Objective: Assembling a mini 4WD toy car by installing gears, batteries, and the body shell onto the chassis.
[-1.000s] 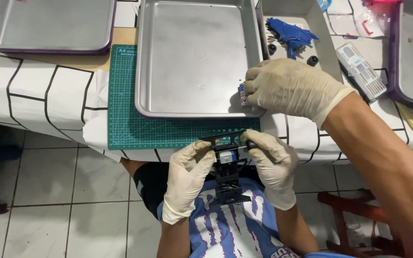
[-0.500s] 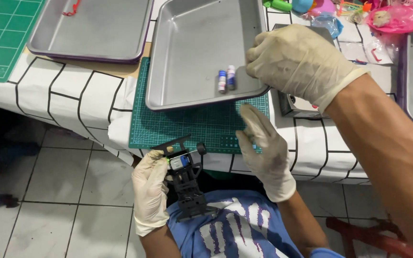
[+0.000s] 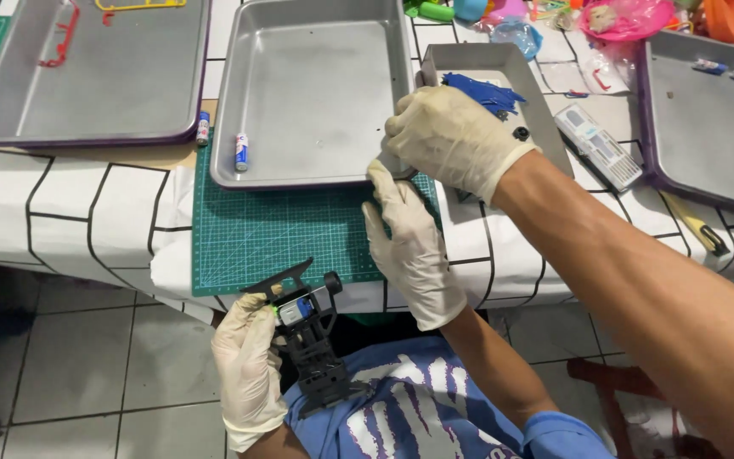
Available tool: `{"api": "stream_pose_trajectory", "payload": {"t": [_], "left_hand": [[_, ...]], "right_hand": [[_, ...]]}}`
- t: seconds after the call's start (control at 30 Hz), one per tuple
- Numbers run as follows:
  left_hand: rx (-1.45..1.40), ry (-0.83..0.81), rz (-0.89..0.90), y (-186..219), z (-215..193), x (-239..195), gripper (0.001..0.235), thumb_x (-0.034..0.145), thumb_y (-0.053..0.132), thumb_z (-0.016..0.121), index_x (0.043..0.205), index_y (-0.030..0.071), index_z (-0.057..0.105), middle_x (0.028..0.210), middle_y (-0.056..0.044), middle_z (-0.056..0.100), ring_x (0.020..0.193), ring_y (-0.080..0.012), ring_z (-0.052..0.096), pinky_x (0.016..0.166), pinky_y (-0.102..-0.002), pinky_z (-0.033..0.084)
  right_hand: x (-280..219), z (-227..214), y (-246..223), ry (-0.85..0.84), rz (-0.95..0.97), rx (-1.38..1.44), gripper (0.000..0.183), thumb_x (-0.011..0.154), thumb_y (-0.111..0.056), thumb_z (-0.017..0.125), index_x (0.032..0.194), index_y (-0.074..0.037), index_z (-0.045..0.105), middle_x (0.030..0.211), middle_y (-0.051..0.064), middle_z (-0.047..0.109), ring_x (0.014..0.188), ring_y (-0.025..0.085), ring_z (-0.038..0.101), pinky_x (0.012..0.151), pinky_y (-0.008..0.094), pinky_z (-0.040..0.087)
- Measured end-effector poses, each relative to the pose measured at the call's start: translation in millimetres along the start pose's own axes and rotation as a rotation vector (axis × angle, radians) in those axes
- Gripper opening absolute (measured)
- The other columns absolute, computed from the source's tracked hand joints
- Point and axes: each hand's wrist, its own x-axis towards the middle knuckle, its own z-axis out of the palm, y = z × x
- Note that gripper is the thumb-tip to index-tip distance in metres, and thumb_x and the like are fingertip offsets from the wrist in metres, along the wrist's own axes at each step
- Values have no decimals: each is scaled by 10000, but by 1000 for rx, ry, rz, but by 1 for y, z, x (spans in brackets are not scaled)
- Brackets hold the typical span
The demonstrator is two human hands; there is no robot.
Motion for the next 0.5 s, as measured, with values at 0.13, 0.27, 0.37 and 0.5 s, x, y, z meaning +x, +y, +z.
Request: {"api": "stream_pose_trajectory", "payload": {"t": [0.13, 0.27, 0.37, 0.5], "left_hand": [[31, 28, -35, -1, 3, -1, 242, 919, 36, 660, 1157, 0, 688, 1120, -130, 749, 1014, -196, 707, 962, -281, 554], [72, 55, -65, -4, 4, -2, 226, 927, 36, 662, 1150, 16, 693, 1079, -105, 741, 862, -140, 660, 771, -236, 549], [82, 52, -36, 0, 9, -6, 227, 935, 39, 652, 1155, -11, 679, 1128, -130, 741, 1021, -179, 700, 937, -256, 546], [26, 60, -73, -1, 5, -8, 230, 935, 55, 653, 1163, 30, 666, 1056, -88, 727, 857, -150, 678, 774, -251, 556]], "right_hand": [[-9, 8, 12, -53, 46, -31, 416, 1061, -84, 559, 1458, 10, 475, 1137, 175, 614, 954, 270, 633, 876, 374, 563], [-15, 11, 19, -62, 37, -65, 454, 1055, -80, 575, 1484, -1, 452, 1039, 158, 595, 892, 260, 596, 843, 390, 541], [-20, 14, 22, -41, 37, -91, 571, 1020, -74, 650, 1533, -54, 401, 1238, 143, 669, 991, 241, 646, 935, 384, 573], [-32, -7, 17, -49, -8, -69, 610, 1031, -75, 668, 1561, -64, 366, 1032, 87, 616, 900, 192, 609, 842, 330, 579]]}}
